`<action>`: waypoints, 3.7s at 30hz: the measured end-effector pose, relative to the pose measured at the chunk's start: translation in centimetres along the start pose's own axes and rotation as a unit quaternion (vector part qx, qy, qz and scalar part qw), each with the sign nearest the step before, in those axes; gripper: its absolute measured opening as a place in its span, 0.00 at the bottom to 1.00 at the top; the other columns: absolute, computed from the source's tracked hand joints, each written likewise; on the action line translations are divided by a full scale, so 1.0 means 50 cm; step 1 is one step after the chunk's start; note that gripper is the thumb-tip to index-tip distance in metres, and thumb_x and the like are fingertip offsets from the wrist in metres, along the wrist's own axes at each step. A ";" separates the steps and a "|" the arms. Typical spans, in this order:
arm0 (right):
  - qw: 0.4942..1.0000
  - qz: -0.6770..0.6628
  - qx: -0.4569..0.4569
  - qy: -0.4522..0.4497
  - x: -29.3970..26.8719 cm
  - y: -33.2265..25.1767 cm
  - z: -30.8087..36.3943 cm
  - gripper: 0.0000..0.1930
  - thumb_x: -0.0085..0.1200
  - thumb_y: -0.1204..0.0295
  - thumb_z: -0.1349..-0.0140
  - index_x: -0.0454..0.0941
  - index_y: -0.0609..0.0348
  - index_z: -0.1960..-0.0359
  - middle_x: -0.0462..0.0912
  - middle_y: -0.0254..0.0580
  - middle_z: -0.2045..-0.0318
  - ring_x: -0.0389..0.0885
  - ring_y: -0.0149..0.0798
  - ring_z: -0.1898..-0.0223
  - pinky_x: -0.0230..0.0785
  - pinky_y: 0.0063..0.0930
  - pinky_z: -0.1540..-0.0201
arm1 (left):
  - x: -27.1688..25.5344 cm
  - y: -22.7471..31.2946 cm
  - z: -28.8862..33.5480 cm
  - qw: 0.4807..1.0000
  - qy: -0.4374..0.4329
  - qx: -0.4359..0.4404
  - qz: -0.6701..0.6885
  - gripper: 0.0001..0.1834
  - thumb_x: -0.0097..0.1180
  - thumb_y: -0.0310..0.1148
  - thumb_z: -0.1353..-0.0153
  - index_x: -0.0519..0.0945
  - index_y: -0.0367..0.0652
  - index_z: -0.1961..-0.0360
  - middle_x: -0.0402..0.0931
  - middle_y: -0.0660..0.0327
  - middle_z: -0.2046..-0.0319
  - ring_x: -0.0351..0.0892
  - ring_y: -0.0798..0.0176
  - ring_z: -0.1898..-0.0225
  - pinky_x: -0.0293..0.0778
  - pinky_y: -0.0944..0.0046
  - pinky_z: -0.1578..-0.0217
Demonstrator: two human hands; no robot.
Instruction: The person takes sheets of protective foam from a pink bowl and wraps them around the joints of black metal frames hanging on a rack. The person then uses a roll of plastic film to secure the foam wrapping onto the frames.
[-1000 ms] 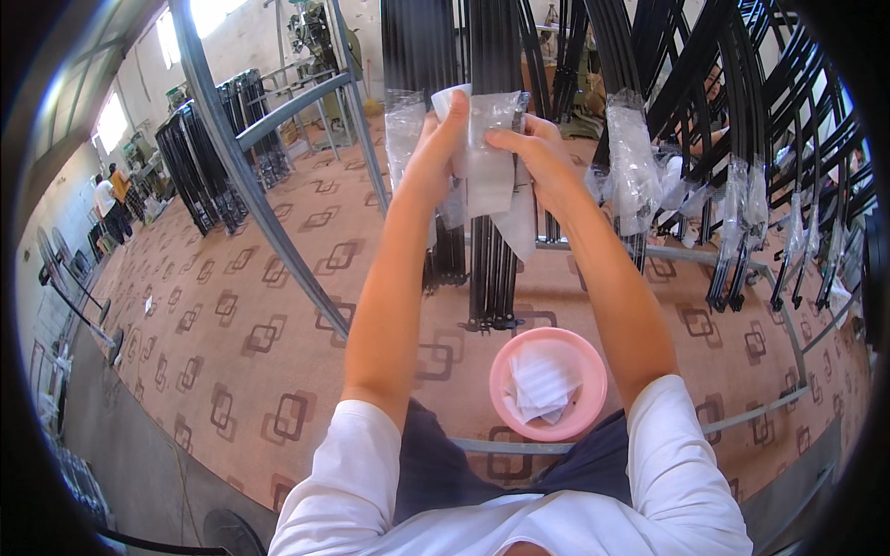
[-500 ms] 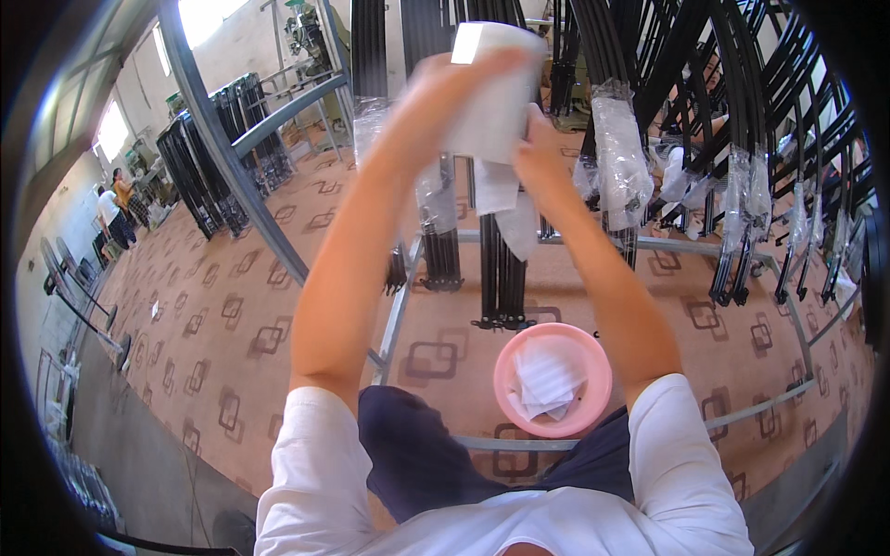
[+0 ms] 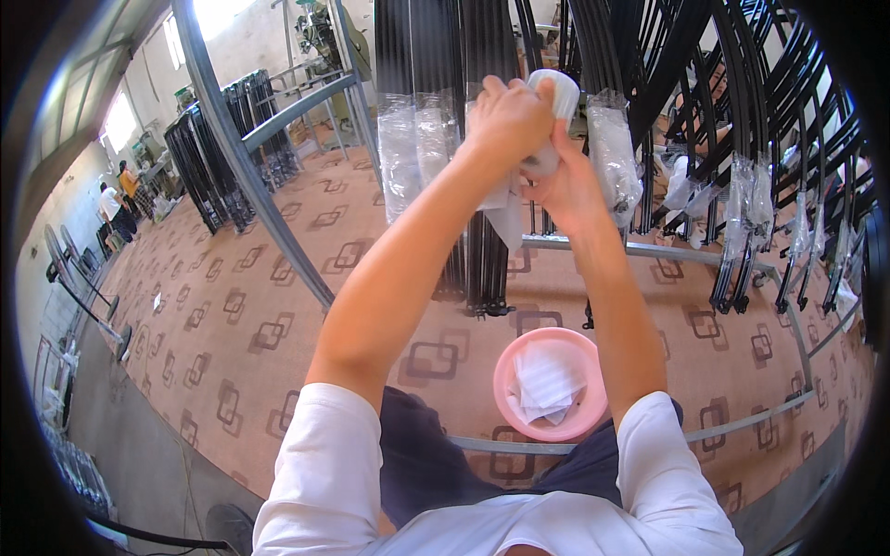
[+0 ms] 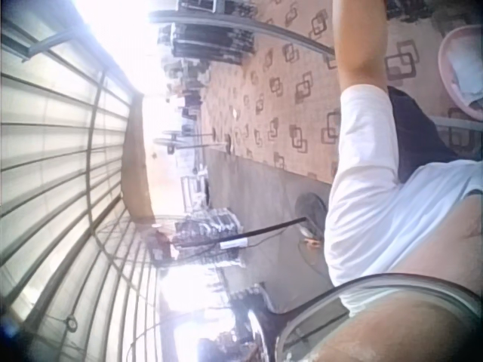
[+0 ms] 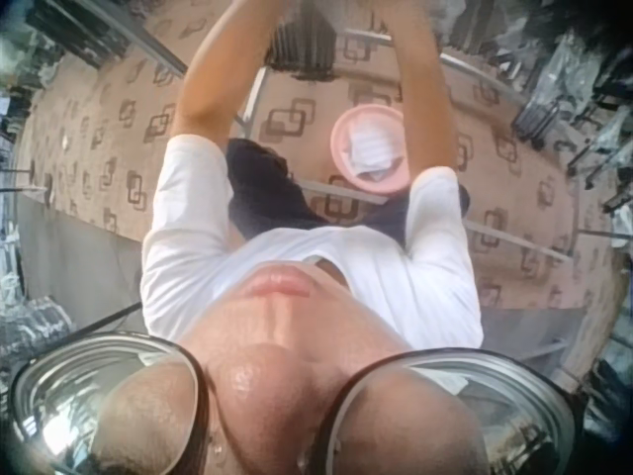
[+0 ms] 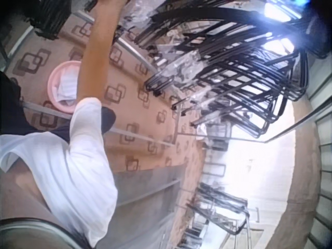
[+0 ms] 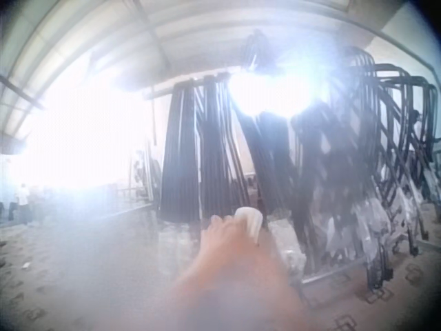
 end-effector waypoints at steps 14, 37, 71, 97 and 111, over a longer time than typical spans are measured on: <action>0.996 0.011 0.076 0.046 -0.039 -0.054 -0.010 0.29 0.57 0.60 0.56 0.64 0.59 0.53 0.71 0.44 0.62 0.70 0.43 0.58 0.63 0.45 0.58 | 0.055 -0.090 0.077 0.646 -0.170 -0.183 0.721 0.21 0.56 0.43 0.49 0.72 0.35 0.61 0.75 0.56 0.68 0.76 0.63 0.68 0.74 0.65 0.67; 0.976 0.167 0.138 0.023 -0.098 0.055 -0.120 0.15 0.46 0.60 0.45 0.73 0.61 0.67 0.77 0.40 0.73 0.77 0.30 0.75 0.70 0.27 0.78 | -0.027 -0.093 0.071 0.844 -0.117 -0.067 0.520 0.13 0.58 0.31 0.52 0.72 0.38 0.66 0.71 0.68 0.77 0.71 0.73 0.75 0.69 0.72 0.67; 0.989 0.142 0.001 -0.046 -0.027 -0.045 -0.007 0.20 0.59 0.71 0.55 0.68 0.63 0.60 0.76 0.43 0.68 0.76 0.35 0.67 0.70 0.28 0.64 | -0.056 -0.085 0.202 0.842 0.121 -0.165 0.498 0.19 0.59 0.31 0.57 0.69 0.36 0.64 0.72 0.59 0.70 0.74 0.66 0.70 0.71 0.66 0.72; 0.977 0.185 -0.100 -0.031 0.034 -0.101 -0.129 0.09 0.59 0.70 0.52 0.74 0.63 0.76 0.75 0.34 0.81 0.72 0.26 0.81 0.65 0.21 0.79 | -0.213 0.020 0.206 0.961 0.062 -0.045 0.265 0.26 0.63 0.40 0.67 0.73 0.34 0.67 0.75 0.55 0.74 0.75 0.64 0.71 0.70 0.66 0.68; 0.924 0.344 -0.088 -0.142 0.158 -0.158 0.032 0.24 0.54 0.56 0.50 0.71 0.64 0.58 0.76 0.39 0.67 0.75 0.29 0.68 0.65 0.22 0.64 | -0.197 0.012 0.118 0.923 0.071 -0.066 0.372 0.31 0.38 0.56 0.45 0.75 0.33 0.67 0.75 0.53 0.69 0.74 0.65 0.64 0.69 0.68 0.65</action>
Point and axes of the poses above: each hand's wrist, its own z-axis away from the middle knuckle, its own x-axis out of the palm, y = z × x, the point moved 6 cm from there along -z, towards the middle knuckle
